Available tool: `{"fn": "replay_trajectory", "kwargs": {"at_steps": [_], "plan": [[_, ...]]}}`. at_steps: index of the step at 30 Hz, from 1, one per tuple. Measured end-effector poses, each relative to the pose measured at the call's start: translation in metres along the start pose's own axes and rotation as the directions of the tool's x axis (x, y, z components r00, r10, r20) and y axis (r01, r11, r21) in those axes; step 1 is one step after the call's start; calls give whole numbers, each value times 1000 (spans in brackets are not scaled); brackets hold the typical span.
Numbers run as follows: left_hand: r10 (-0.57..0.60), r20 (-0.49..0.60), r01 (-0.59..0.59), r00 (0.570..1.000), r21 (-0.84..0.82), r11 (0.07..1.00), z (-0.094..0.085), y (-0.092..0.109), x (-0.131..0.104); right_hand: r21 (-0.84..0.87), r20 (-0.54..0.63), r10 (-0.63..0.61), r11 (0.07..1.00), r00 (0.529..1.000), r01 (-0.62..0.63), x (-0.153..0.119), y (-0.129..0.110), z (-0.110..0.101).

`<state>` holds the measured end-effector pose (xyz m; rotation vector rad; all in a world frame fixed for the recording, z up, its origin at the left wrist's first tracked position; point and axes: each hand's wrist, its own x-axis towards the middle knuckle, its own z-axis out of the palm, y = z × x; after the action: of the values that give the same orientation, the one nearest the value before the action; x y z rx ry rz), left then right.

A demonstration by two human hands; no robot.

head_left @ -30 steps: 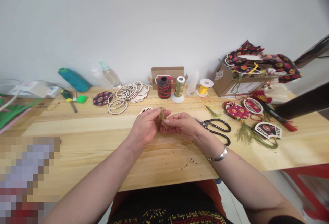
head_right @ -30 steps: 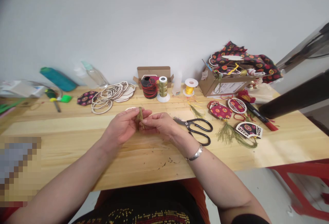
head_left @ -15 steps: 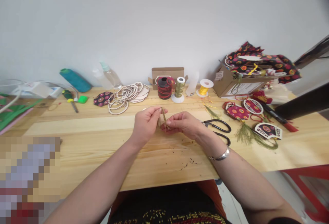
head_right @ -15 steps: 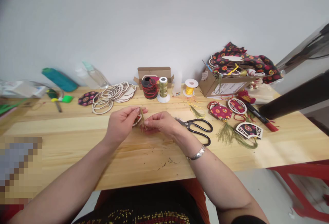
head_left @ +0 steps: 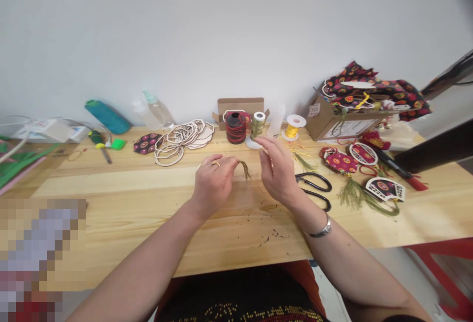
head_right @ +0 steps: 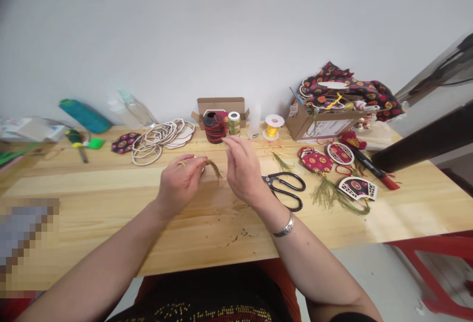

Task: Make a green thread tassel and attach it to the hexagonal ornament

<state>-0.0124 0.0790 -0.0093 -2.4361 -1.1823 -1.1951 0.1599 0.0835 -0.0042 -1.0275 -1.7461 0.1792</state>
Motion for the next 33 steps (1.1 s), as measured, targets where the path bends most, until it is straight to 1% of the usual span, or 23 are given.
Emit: {"fn": "replay_trajectory", "kwargs": {"at_steps": [1, 3, 5, 7, 10, 18, 23, 26, 29, 33], "plan": [[20, 1, -20, 1000, 12, 1000, 0, 1, 0, 87, 39, -17, 996, 999, 13, -1, -3, 1], [64, 7, -64, 998, 27, 998, -1, 1, 1, 232, 141, -28, 973, 990, -5, -3, -7, 3], [97, 21, -97, 995, 39, 994, 0, 2, 1, 302, 219, -16, 952, 976, -52, -6, -7, 7], [104, 38, -106, 994, 51, 993, 0, 2, 1, 317, 252, 17, 943, 968, -100, -8, -5, 10], [95, 43, -97, 995, 60, 993, 1, 2, 1, 273, 262, 48, 954, 964, -122, -8, 0, 11], [84, 67, -86, 994, 26, 996, 0, 3, 1, 116, 267, -8, 993, 964, -24, -7, 0, 7], [76, 93, -77, 993, 5, 997, 1, 4, 0, 70, 274, -53, 997, 960, 35, -8, 2, 7], [62, 115, -62, 991, 4, 998, 0, 4, 0, -6, 318, -48, 999, 947, 53, -8, 1, 5], [26, 150, -26, 988, -3, 1000, 0, 5, 0, -67, 380, -39, 995, 924, 70, -9, 0, 3], [-25, 204, 32, 979, -30, 999, 0, 6, -2, -128, 420, -21, 988, 907, 82, -10, -2, 2]]}}
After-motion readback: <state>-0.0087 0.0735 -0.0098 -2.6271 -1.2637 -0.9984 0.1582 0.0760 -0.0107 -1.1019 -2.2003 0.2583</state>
